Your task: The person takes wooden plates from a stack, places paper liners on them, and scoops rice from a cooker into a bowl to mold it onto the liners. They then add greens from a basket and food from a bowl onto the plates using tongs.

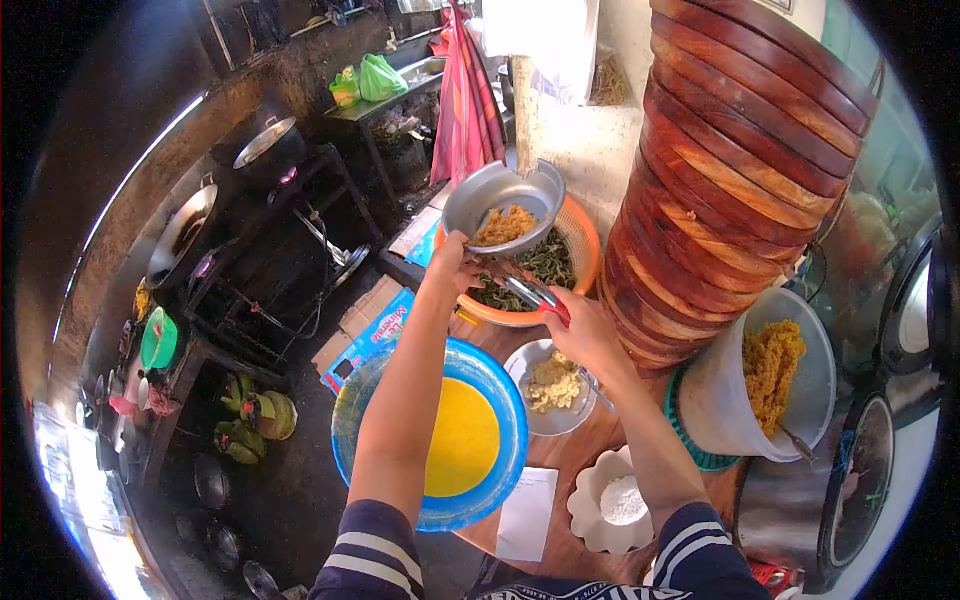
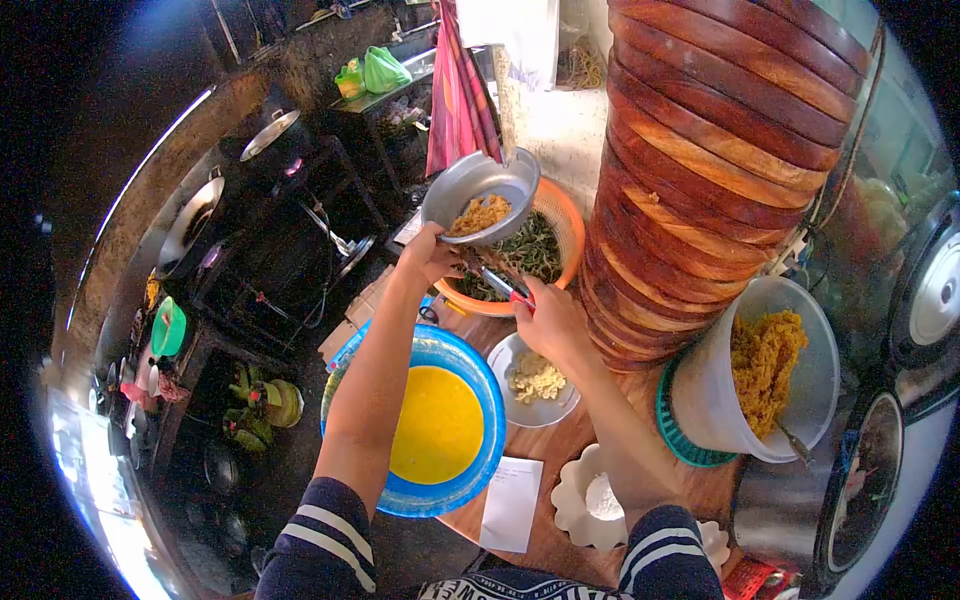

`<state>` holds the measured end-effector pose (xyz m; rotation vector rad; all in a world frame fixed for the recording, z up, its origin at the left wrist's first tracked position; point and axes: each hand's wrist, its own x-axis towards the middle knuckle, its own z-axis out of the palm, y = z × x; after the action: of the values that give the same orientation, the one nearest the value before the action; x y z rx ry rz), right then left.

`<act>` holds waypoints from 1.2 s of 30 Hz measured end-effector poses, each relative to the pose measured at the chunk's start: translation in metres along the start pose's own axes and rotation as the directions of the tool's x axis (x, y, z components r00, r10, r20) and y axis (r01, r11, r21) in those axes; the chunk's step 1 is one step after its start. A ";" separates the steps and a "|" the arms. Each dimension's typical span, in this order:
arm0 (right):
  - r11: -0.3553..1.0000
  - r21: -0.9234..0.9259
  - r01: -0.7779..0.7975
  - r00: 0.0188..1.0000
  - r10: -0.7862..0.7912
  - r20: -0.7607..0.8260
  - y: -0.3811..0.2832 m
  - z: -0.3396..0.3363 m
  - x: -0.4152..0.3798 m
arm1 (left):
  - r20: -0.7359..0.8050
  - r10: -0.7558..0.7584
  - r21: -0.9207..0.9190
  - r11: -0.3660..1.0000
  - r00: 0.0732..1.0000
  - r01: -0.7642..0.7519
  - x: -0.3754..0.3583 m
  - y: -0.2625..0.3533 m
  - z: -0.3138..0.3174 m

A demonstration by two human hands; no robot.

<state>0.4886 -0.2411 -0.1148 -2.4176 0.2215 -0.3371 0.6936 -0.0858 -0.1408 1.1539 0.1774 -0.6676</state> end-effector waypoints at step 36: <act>0.938 -0.308 -0.158 0.987 0.151 -0.046 0.026 0.007 0.018 | -0.124 0.142 -0.171 0.972 0.982 -0.162 -0.016 -0.003 0.002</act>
<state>0.5064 -0.2604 -0.1336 -2.6858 0.5058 -0.2731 0.6791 -0.0819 -0.1351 1.0191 0.2368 -0.4420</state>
